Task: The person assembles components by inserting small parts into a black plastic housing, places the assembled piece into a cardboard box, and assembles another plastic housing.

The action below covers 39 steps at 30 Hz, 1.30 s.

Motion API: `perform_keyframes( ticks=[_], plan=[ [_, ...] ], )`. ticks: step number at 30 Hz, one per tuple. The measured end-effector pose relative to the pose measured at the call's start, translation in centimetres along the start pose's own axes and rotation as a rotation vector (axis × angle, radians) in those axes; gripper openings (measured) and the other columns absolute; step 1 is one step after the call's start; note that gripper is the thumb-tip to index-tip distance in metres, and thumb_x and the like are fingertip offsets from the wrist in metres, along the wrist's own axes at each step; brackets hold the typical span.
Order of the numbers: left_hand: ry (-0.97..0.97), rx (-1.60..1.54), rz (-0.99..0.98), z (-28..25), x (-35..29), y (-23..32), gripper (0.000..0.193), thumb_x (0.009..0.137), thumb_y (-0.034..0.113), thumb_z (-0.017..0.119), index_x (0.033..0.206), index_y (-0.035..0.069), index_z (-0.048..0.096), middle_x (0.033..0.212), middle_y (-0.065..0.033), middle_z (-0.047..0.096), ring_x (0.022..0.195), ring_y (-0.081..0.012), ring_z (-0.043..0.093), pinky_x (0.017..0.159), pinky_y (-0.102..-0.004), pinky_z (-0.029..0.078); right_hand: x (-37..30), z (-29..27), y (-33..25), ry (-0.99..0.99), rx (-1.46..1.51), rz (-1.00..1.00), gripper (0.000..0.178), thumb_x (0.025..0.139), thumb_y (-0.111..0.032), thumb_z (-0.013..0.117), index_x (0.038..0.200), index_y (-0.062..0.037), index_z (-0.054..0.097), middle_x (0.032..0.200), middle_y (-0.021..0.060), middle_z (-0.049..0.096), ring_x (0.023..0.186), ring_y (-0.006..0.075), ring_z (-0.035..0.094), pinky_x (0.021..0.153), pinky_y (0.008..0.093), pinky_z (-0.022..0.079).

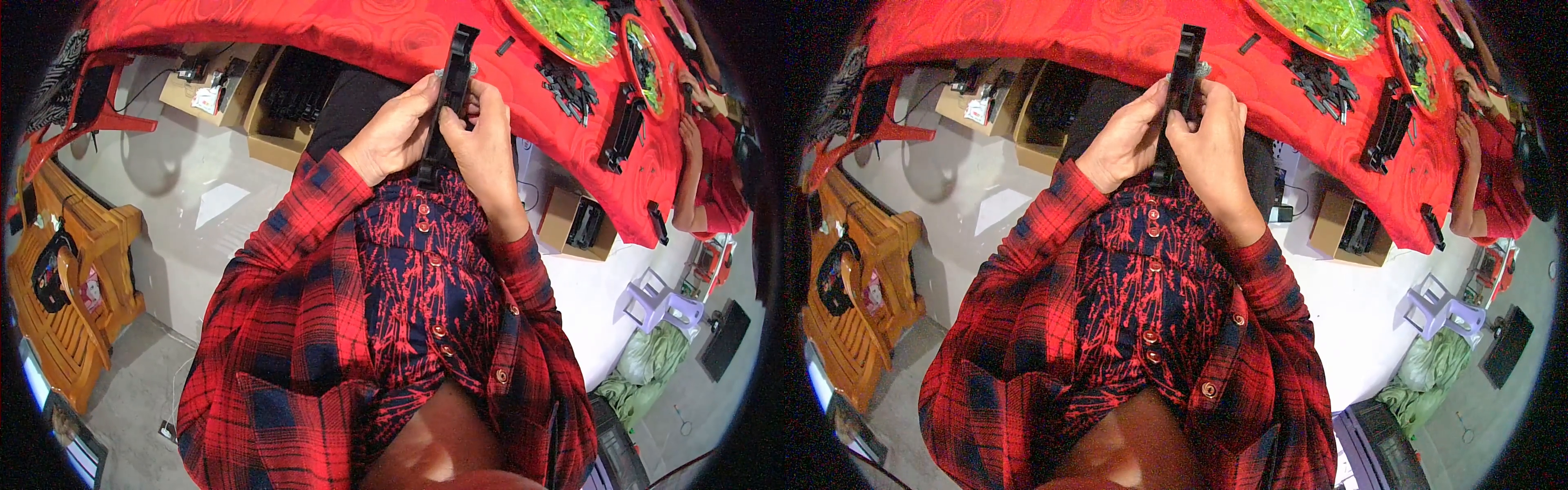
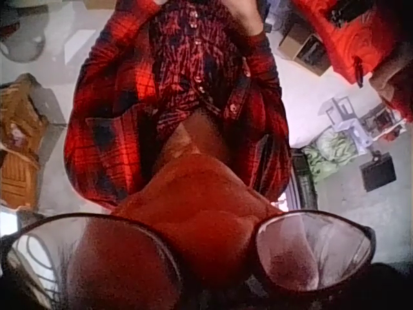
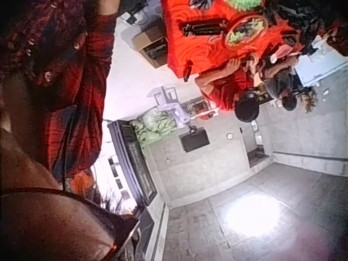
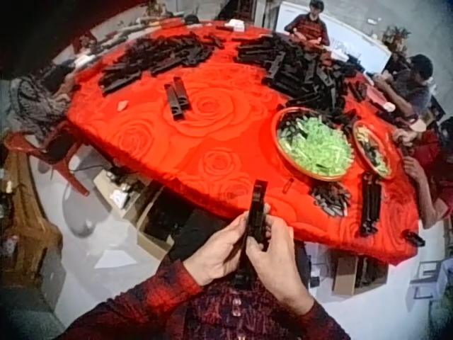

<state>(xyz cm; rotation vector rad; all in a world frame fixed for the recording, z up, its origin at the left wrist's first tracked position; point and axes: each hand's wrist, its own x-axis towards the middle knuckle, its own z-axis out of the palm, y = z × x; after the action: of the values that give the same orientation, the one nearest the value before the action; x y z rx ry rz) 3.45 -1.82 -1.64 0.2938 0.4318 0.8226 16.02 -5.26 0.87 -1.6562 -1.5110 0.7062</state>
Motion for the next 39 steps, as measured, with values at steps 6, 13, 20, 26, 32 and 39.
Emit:
perform_keyframes(
  ticks=[6,13,20,26,32,39],
  plan=[
    [0.063,0.163,0.055,0.6,-0.3,-0.1,0.038,0.109,0.029,0.033,0.133,0.005,0.051,0.118,-0.0064,0.062,0.108,-0.017,0.06,0.098,-0.0327,0.048,-0.4,0.5,0.3,-0.003,-0.079,-0.023,0.041,0.087,-0.006,0.066,0.121,0.009,0.048,0.105,0.0182,0.063,0.095,0.0236,0.063,0.086,0.0359,0.051],
    [0.069,0.237,0.148,0.7,-0.4,-1.0,0.038,0.109,0.029,0.036,0.136,0.006,0.05,0.122,-0.0043,0.061,0.114,-0.0145,0.057,0.101,-0.0315,0.045,-0.7,0.7,-0.2,0.056,0.014,0.039,0.041,0.082,-0.006,0.063,0.118,0.006,0.047,0.111,0.0272,0.054,0.107,0.0444,0.048,0.095,0.0506,0.038],
    [0.022,0.185,0.015,0.1,0.2,0.3,0.038,0.108,0.03,0.04,0.131,0.004,0.055,0.123,-0.0054,0.064,0.114,-0.0153,0.06,0.1,-0.0315,0.047,-0.5,-0.1,0.9,-0.04,0.211,0.139,0.047,0.086,-0.013,0.068,0.126,0.0068,0.052,0.111,0.0202,0.062,0.103,0.0309,0.059,0.091,0.0429,0.047],
    [-0.142,-0.191,-0.2,-1.9,0.5,1.9,0.04,0.107,0.034,0.04,0.122,0.001,0.057,0.1,-0.0117,0.068,0.084,-0.0213,0.07,0.074,-0.0362,0.062,-0.5,-3.2,-2.4,-0.134,0.717,0.254,0.041,0.101,-0.014,0.055,0.137,0.0054,0.05,0.122,0.0112,0.063,0.107,0.0144,0.059,0.095,0.0292,0.046],
    [-0.137,-0.017,-0.306,-1.1,-0.1,2.3,0.034,0.104,0.03,0.05,0.12,0.001,0.056,0.094,-0.0122,0.067,0.08,-0.0229,0.071,0.068,-0.0405,0.064,0.5,-4.2,0.5,0.234,0.006,-0.12,0.059,0.1,-0.026,0.059,0.145,0.0051,0.037,0.136,0.0203,0.045,0.125,0.0292,0.046,0.106,0.0401,0.037],
    [-0.303,0.196,-0.525,-0.7,-1.2,4.5,0.036,0.102,0.034,0.053,0.113,0.0,0.054,0.091,-0.0113,0.065,0.074,-0.0176,0.068,0.062,-0.0345,0.063,1.3,-9.1,-2.5,-0.184,-0.572,-0.516,0.067,0.076,-0.024,0.077,0.139,-0.0153,0.054,0.137,0.0137,0.051,0.126,0.0322,0.047,0.109,0.0492,0.029]
  ],
)
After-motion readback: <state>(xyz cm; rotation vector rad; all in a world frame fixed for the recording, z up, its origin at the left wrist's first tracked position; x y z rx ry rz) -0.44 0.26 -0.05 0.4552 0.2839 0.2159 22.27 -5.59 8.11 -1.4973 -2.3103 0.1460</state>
